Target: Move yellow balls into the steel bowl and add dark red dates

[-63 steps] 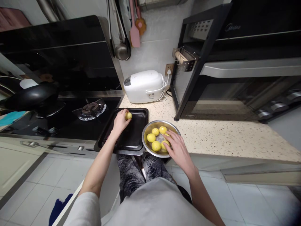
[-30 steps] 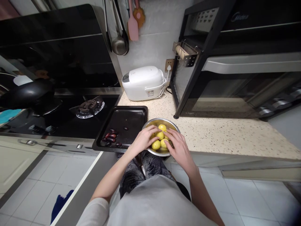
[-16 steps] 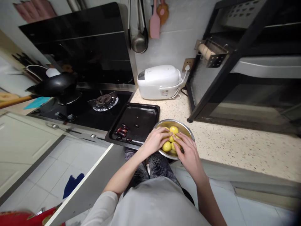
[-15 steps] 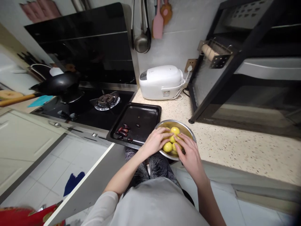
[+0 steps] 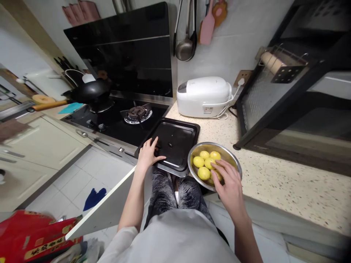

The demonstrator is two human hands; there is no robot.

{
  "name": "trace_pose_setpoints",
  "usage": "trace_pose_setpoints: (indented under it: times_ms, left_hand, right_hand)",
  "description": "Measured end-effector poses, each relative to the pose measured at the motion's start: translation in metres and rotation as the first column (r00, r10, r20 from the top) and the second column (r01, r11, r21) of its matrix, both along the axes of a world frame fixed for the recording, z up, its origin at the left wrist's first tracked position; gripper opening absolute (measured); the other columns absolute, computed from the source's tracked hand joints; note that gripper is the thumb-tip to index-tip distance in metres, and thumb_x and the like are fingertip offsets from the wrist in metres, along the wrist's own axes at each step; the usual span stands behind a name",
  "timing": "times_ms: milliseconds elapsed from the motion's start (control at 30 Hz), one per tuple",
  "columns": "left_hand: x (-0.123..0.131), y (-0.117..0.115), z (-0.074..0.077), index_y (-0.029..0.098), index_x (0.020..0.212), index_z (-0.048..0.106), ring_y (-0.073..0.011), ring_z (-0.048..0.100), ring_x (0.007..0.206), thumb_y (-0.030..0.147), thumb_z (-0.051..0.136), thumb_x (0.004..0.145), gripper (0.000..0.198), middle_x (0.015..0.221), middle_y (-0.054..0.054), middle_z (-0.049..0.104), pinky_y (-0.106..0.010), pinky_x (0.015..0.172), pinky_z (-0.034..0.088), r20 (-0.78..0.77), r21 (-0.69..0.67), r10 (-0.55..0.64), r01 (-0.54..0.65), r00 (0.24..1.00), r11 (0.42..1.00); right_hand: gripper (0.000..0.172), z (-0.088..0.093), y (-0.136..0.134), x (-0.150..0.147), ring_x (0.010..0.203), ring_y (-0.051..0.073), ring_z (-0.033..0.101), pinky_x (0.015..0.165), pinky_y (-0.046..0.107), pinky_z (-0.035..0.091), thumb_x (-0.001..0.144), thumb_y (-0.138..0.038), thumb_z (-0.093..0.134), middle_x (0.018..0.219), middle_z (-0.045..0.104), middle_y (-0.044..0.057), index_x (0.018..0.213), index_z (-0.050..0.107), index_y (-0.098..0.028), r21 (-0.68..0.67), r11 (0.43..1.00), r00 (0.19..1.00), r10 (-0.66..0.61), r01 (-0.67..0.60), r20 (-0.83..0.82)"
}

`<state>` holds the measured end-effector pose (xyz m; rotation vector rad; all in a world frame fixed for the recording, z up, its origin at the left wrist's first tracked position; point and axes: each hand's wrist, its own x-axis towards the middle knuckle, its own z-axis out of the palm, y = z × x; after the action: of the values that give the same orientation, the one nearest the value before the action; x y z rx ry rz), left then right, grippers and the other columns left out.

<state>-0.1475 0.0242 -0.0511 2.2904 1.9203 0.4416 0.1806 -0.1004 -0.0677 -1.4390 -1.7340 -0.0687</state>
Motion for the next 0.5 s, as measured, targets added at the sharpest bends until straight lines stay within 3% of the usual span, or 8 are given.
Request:
trace_pose_setpoints:
  times_ms: [100, 200, 333, 500]
  left_hand:
    - [-0.003, 0.009, -0.007, 0.025, 0.162, 0.034, -0.0391, 0.040, 0.151, 0.061, 0.078, 0.084, 0.097, 0.164, -0.023, 0.038, -0.055, 0.117, 0.038, 0.014, -0.050, -0.042, 0.043, 0.999, 0.998]
    - [-0.001, 0.018, -0.011, 0.025, 0.154, 0.046, -0.0369, 0.042, 0.149, 0.056, 0.070, 0.092, 0.074, 0.160, -0.020, 0.044, -0.056, 0.117, 0.037, 0.001, -0.037, -0.067, 0.067, 0.998, 0.997]
    - [0.000, 0.024, -0.013, 0.023, 0.130, 0.064, -0.0344, 0.054, 0.131, 0.043, 0.065, 0.097, 0.038, 0.139, -0.016, 0.058, -0.050, 0.105, 0.046, -0.058, -0.004, -0.054, 0.053, 0.997, 0.999]
    - [-0.002, 0.025, -0.011, 0.022, 0.110, 0.064, -0.0292, 0.060, 0.110, 0.042, 0.066, 0.097, 0.024, 0.116, -0.011, 0.060, -0.040, 0.093, 0.049, -0.071, 0.026, -0.061, 0.063, 0.996, 0.998]
  right_hand:
    - [0.022, 0.000, 0.001, 0.000, 0.122, 0.032, 0.064, 0.103, 0.054, 0.049, 0.104, -0.029, 0.055, 0.125, 0.071, 0.013, 0.118, 0.070, -0.022, 0.016, 1.000, 1.000, 0.010, -0.010, 0.005]
    - [0.022, 0.000, 0.000, 0.001, 0.123, 0.032, 0.064, 0.105, 0.054, 0.049, 0.103, -0.028, 0.054, 0.125, 0.071, 0.013, 0.117, 0.070, -0.022, 0.008, 1.000, 1.000, 0.004, -0.004, -0.006]
    - [0.023, 0.001, -0.001, 0.003, 0.123, 0.032, 0.064, 0.106, 0.055, 0.048, 0.103, -0.029, 0.054, 0.125, 0.071, 0.012, 0.118, 0.071, -0.024, 0.000, 1.000, 1.000, -0.009, 0.009, -0.025]
    - [0.024, 0.000, 0.000, 0.003, 0.124, 0.032, 0.064, 0.108, 0.055, 0.048, 0.103, -0.029, 0.054, 0.126, 0.072, 0.012, 0.118, 0.071, -0.025, -0.015, 1.000, 0.999, -0.026, 0.026, -0.037]
